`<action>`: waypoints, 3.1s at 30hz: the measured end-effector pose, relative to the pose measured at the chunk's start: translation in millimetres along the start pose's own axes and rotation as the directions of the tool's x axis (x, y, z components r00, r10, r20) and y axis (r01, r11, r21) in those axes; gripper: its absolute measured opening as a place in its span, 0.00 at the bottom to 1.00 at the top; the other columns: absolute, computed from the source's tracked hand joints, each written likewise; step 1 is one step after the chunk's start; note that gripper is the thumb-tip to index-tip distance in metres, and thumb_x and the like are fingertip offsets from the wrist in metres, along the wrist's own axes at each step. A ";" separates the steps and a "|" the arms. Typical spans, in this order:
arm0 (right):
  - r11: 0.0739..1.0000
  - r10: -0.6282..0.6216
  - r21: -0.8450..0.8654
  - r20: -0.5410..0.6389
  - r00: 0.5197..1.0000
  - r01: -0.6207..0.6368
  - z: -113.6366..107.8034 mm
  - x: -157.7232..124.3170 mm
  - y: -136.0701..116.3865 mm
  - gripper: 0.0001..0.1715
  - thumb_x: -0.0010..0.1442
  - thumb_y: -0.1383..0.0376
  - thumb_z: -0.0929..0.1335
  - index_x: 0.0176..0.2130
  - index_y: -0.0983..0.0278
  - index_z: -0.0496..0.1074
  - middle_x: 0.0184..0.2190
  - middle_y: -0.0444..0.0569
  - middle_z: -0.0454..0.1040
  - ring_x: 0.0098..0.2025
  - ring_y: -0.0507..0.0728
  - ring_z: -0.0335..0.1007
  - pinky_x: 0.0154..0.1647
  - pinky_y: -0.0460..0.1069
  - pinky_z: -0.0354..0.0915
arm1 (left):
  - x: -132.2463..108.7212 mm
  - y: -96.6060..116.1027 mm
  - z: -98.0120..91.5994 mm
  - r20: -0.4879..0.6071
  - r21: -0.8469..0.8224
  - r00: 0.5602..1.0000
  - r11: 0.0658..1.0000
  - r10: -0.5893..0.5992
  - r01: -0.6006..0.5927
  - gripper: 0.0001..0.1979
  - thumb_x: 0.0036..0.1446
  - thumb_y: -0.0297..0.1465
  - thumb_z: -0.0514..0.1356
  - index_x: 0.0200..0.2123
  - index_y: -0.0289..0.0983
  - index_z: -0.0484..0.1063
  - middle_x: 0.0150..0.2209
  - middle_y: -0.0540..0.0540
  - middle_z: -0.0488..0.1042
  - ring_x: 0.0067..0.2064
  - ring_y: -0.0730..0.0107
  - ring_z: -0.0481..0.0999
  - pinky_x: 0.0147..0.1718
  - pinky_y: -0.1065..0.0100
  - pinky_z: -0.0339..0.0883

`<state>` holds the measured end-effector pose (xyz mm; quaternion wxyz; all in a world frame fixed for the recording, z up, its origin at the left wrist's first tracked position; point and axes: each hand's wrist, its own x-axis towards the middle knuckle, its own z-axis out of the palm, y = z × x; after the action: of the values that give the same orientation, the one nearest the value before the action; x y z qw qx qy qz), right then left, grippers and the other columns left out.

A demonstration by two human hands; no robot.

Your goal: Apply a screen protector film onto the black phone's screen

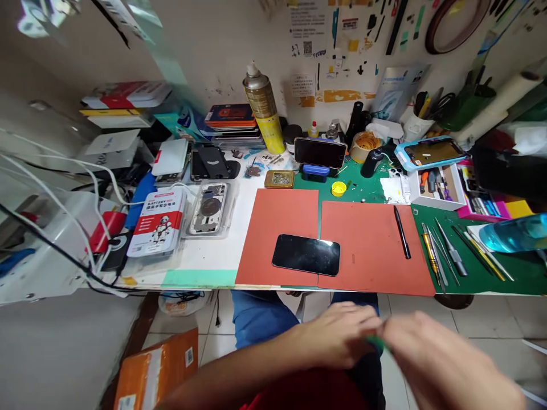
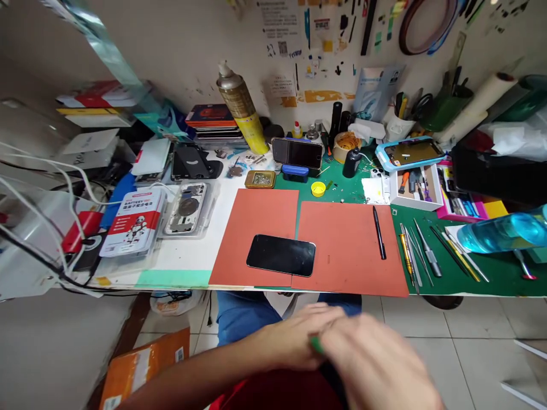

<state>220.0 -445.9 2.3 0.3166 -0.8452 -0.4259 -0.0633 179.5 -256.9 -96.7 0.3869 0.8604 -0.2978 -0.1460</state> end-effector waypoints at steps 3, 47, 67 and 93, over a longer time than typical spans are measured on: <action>0.964 0.178 0.194 0.040 0.983 -0.182 16.9 29.3 33.1 0.14 0.75 0.65 0.66 0.56 0.55 0.77 0.43 0.51 0.82 0.41 0.59 0.82 0.36 0.51 0.78 | -71.3 -18.2 -54.6 -0.184 0.026 0.975 0.991 -0.121 0.128 0.08 0.74 0.33 0.59 0.52 0.38 0.72 0.49 0.41 0.81 0.52 0.57 0.80 0.55 0.55 0.73; 0.963 -0.022 0.264 0.248 0.969 -0.045 90.5 110.6 78.3 0.15 0.78 0.70 0.63 0.57 0.63 0.75 0.40 0.52 0.79 0.37 0.57 0.75 0.37 0.54 0.72 | -120.8 -94.9 -98.8 -0.490 0.104 0.844 0.946 -0.219 0.306 0.28 0.69 0.43 0.66 0.67 0.51 0.64 0.69 0.43 0.72 0.68 0.48 0.73 0.61 0.44 0.78; 0.981 -0.153 0.157 0.289 0.945 0.112 87.8 110.7 76.7 0.24 0.72 0.79 0.59 0.59 0.66 0.72 0.44 0.56 0.79 0.39 0.58 0.78 0.35 0.52 0.77 | -118.8 -91.9 -100.8 -0.469 0.183 0.864 0.937 -0.182 0.297 0.24 0.71 0.43 0.63 0.66 0.46 0.64 0.70 0.43 0.70 0.70 0.54 0.70 0.63 0.50 0.75; 0.960 -0.277 0.011 0.208 0.938 0.281 91.3 104.7 83.4 0.26 0.66 0.85 0.62 0.56 0.69 0.74 0.37 0.53 0.83 0.32 0.57 0.78 0.29 0.52 0.75 | -119.0 -93.8 -101.2 -0.467 0.152 0.866 0.949 -0.177 0.276 0.27 0.70 0.43 0.65 0.67 0.45 0.64 0.68 0.38 0.73 0.67 0.49 0.72 0.60 0.44 0.77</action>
<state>334.4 -357.4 -70.6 0.2504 -0.7812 -0.5714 -0.0227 172.9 -74.9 -98.2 0.3301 0.9363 -0.1111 0.0442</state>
